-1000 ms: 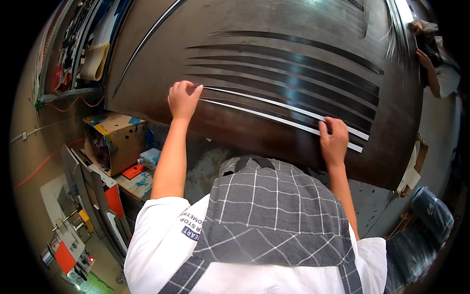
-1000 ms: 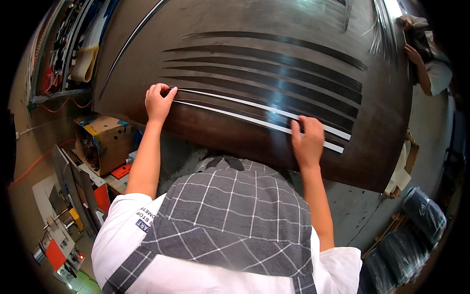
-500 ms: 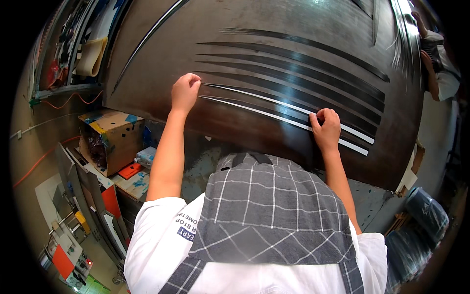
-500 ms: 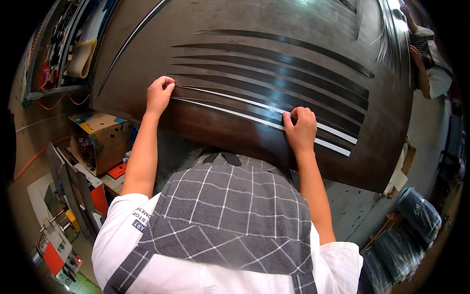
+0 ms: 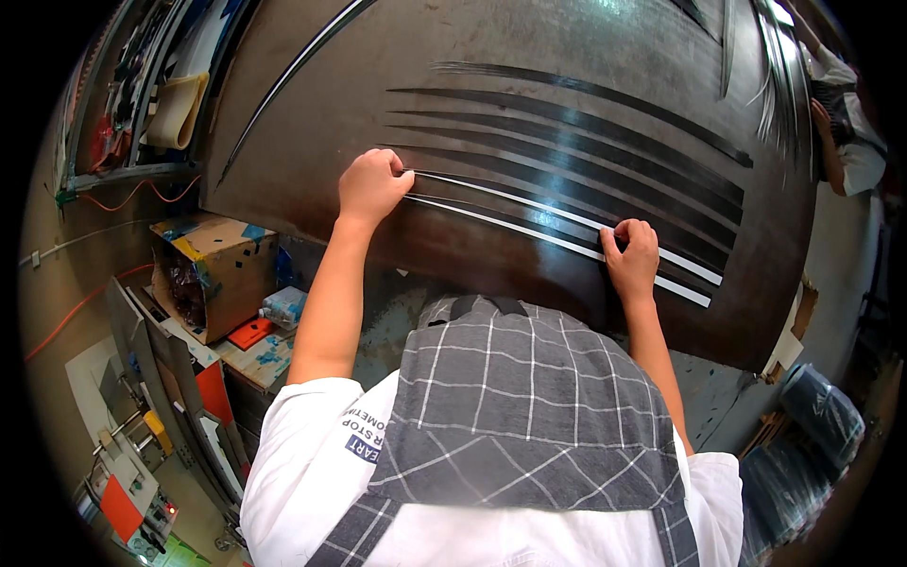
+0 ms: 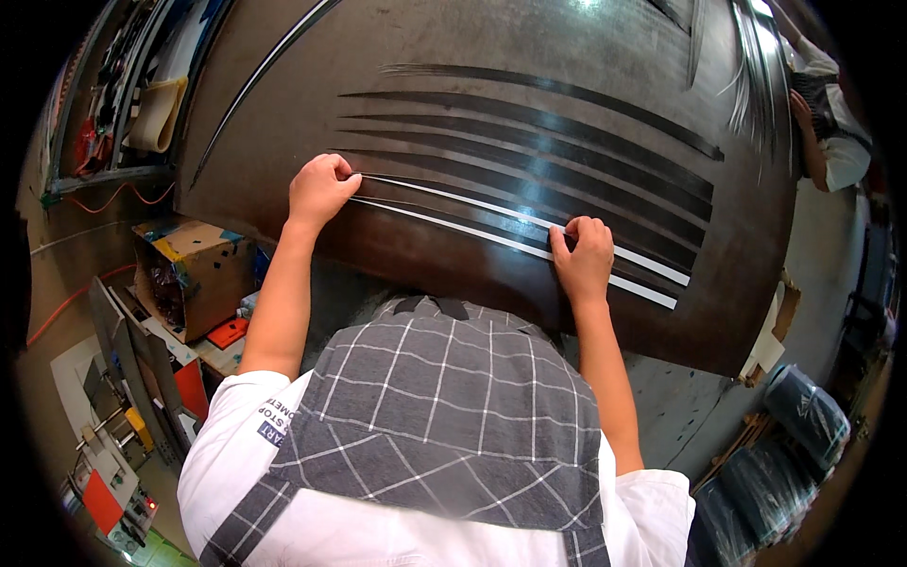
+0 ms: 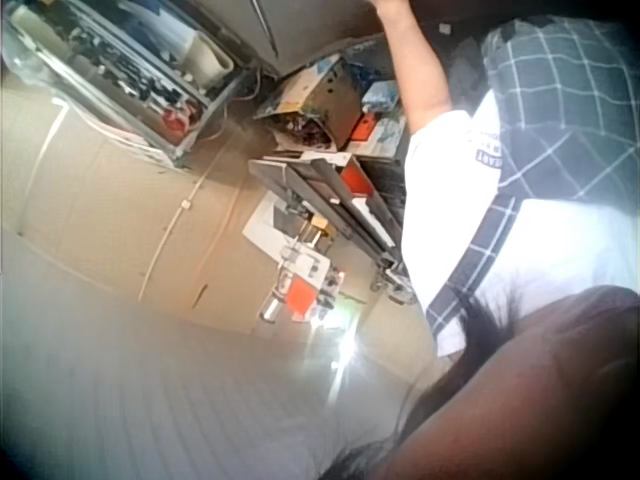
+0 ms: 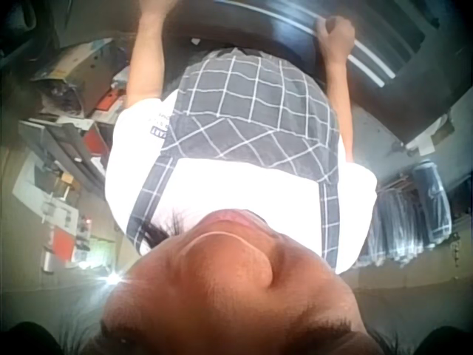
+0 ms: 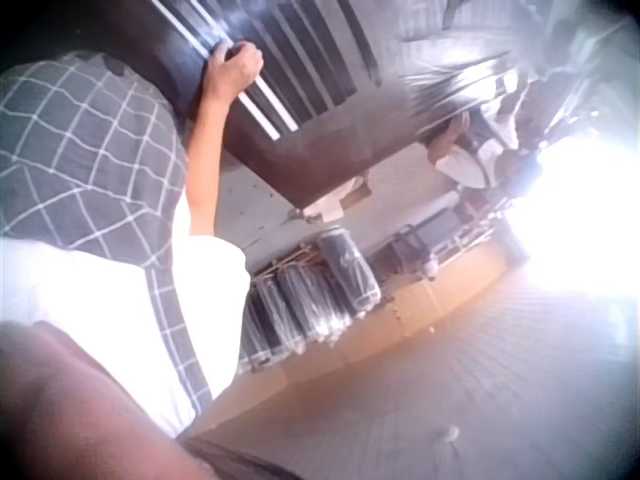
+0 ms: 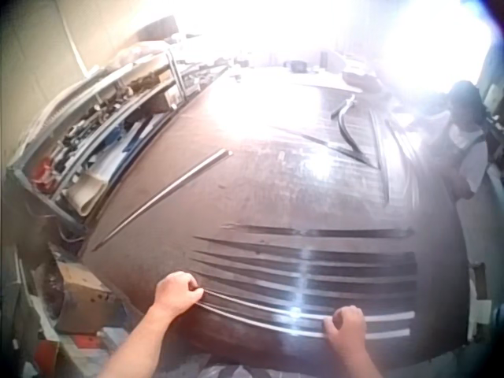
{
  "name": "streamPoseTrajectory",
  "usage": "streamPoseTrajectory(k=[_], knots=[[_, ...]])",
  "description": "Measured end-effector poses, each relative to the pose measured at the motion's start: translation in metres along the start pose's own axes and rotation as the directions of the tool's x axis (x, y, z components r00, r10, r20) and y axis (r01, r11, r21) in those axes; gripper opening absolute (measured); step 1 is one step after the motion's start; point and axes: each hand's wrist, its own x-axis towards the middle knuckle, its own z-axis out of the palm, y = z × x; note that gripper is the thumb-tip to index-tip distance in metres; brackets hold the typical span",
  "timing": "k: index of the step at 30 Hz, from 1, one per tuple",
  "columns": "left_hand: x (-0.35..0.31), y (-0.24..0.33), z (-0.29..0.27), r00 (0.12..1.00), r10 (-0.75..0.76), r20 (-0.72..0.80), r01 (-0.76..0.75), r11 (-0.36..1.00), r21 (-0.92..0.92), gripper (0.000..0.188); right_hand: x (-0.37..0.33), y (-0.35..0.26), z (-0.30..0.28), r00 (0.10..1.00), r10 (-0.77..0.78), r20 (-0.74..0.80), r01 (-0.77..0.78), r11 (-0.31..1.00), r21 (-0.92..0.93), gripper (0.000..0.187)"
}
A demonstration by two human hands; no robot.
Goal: The person arranges long, thin metal strips on a large curved metal surface. They use a machine to process the strips, placing them between white paper sheets and feeding them through rollers. The person then returns to the curved surface to align and stack the processed strips in a parallel pattern.
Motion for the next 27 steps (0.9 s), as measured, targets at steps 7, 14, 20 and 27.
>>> streamPoseTrajectory(k=[7, 14, 20, 27], knots=[[0.014, 0.000, -0.001, 0.996, -0.024, 0.085, 0.014, 0.992, 0.126, 0.018, 0.001, -0.002, -0.001, 1.000, -0.018, -0.014, 0.018, 1.000, 0.011, 0.025], [0.013, -0.019, -0.012, 0.996, -0.084, -0.038, 0.087, 0.993, 0.079, 0.015, -0.001, -0.003, -0.001, 0.999, -0.009, -0.032, 0.009, 1.000, 0.015, 0.024], [0.013, -0.075, -0.037, 0.952, -0.264, -0.158, 0.263, 0.964, -0.026, 0.019, -0.001, -0.001, -0.001, 0.999, -0.012, -0.041, 0.012, 1.000, 0.014, 0.024], [-0.021, -0.228, -0.053, 0.807, -0.590, 0.004, 0.250, 0.335, -0.908, 0.039, -0.001, -0.005, -0.004, 0.999, 0.021, -0.032, -0.019, 0.999, 0.036, 0.023]])
